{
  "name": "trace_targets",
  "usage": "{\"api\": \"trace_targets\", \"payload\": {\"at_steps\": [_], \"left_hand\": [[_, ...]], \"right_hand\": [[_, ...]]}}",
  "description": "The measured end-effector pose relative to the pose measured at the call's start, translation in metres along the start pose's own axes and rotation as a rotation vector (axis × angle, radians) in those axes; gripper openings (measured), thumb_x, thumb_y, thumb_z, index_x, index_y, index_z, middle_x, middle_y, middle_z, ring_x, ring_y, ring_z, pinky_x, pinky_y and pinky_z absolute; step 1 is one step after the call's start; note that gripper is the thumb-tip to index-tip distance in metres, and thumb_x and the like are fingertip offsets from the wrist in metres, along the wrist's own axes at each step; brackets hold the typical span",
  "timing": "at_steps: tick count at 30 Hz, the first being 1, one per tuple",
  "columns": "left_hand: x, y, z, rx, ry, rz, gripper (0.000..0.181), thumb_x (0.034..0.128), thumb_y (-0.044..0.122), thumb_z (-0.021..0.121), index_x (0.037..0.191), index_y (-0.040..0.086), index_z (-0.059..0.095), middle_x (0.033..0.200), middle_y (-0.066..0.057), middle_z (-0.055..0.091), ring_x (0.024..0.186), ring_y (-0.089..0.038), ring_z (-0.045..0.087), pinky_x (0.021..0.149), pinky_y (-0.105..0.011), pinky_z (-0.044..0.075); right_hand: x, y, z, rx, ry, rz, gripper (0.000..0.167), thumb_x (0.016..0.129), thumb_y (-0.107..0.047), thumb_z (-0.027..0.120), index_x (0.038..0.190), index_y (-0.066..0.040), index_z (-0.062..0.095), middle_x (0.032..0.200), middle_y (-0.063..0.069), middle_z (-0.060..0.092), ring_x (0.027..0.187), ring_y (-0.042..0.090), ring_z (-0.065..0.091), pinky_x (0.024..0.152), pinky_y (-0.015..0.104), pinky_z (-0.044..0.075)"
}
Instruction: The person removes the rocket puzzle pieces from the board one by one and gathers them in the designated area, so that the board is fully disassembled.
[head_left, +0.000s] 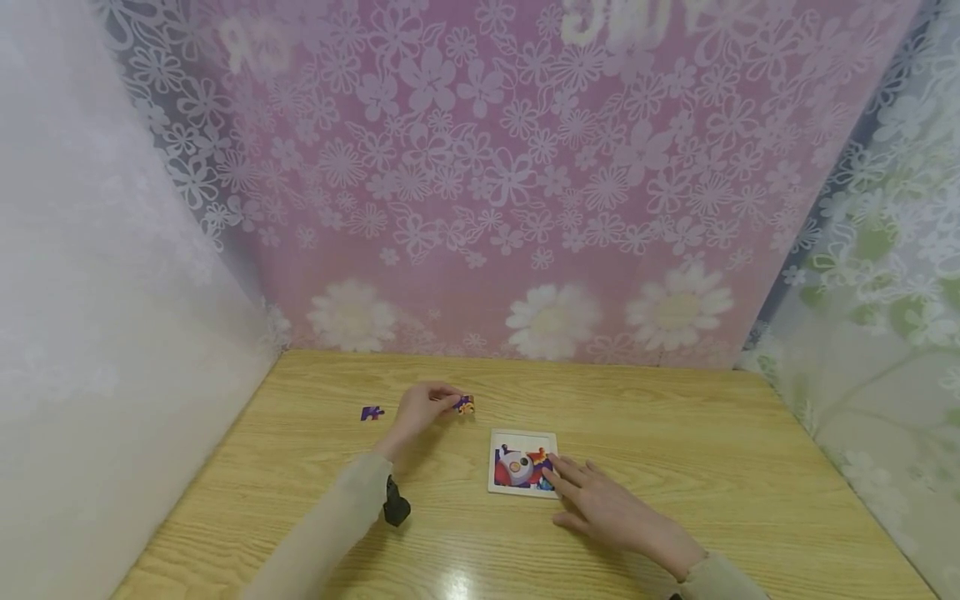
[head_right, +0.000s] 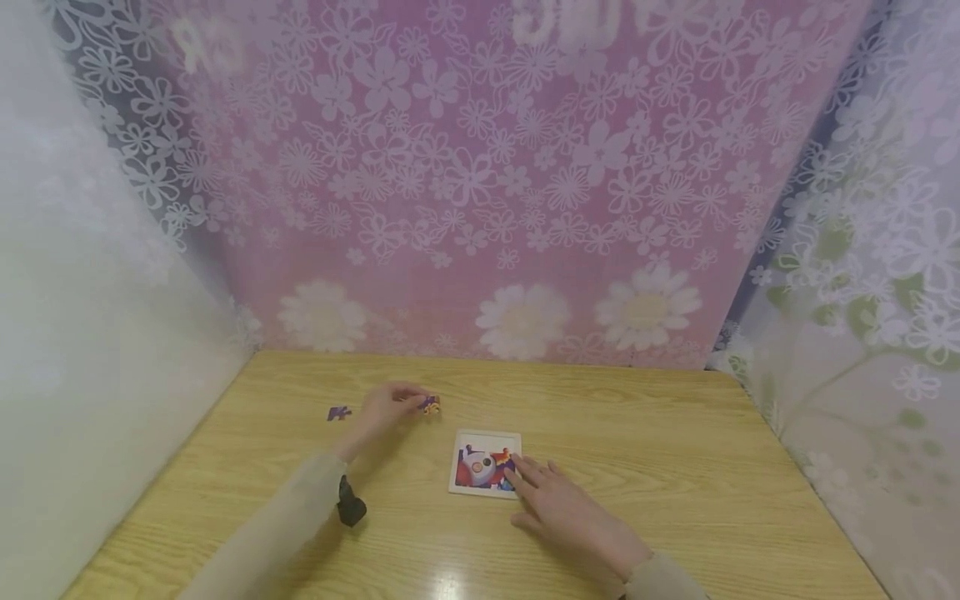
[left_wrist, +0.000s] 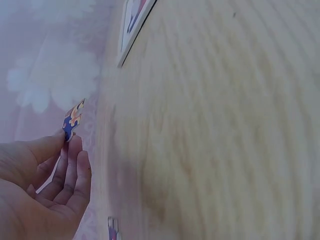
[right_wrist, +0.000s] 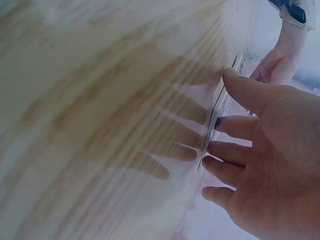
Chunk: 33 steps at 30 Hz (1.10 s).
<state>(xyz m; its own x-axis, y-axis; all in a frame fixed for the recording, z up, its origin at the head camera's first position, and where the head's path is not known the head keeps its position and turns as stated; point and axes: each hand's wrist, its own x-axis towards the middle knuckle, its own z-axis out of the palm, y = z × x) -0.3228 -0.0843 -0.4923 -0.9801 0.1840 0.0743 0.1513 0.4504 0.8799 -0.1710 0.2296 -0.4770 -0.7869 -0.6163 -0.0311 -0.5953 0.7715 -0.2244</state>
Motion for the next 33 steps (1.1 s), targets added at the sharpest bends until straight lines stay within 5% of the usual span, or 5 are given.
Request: {"api": "trace_targets", "payload": {"at_steps": [12,20,33], "left_hand": [[-0.001,0.001,-0.022,0.137,0.002,-0.020,0.011,0.0955,0.016,0.072,0.100,0.008,0.079,0.094,-0.005,0.075,0.081,-0.022,0.072,0.069,-0.034,0.058],[-0.002,-0.002,-0.023,0.221,-0.029,0.000,0.011,0.0961,0.014,0.071,0.101,0.007,0.078,0.087,-0.008,0.075,0.073,-0.019,0.071,0.060,-0.029,0.054],[-0.002,-0.002,-0.020,0.312,-0.058,0.041,0.008,0.0914,0.013,0.077,0.098,0.008,0.077,0.089,-0.003,0.073,0.081,-0.017,0.067,0.072,-0.036,0.057]], "right_hand": [[0.001,0.000,0.001,0.004,-0.023,0.029,0.064,0.103,-0.042,0.058,0.151,-0.001,0.046,0.160,0.020,0.036,0.146,0.038,0.037,0.117,0.060,0.028],[0.001,0.000,0.000,-0.005,-0.022,0.028,0.064,0.102,-0.041,0.058,0.150,-0.001,0.046,0.160,0.020,0.036,0.146,0.038,0.036,0.117,0.060,0.027],[0.002,-0.002,-0.002,0.010,-0.038,0.053,0.064,0.102,-0.042,0.059,0.151,-0.002,0.046,0.160,0.019,0.035,0.147,0.037,0.035,0.118,0.060,0.027]]}}
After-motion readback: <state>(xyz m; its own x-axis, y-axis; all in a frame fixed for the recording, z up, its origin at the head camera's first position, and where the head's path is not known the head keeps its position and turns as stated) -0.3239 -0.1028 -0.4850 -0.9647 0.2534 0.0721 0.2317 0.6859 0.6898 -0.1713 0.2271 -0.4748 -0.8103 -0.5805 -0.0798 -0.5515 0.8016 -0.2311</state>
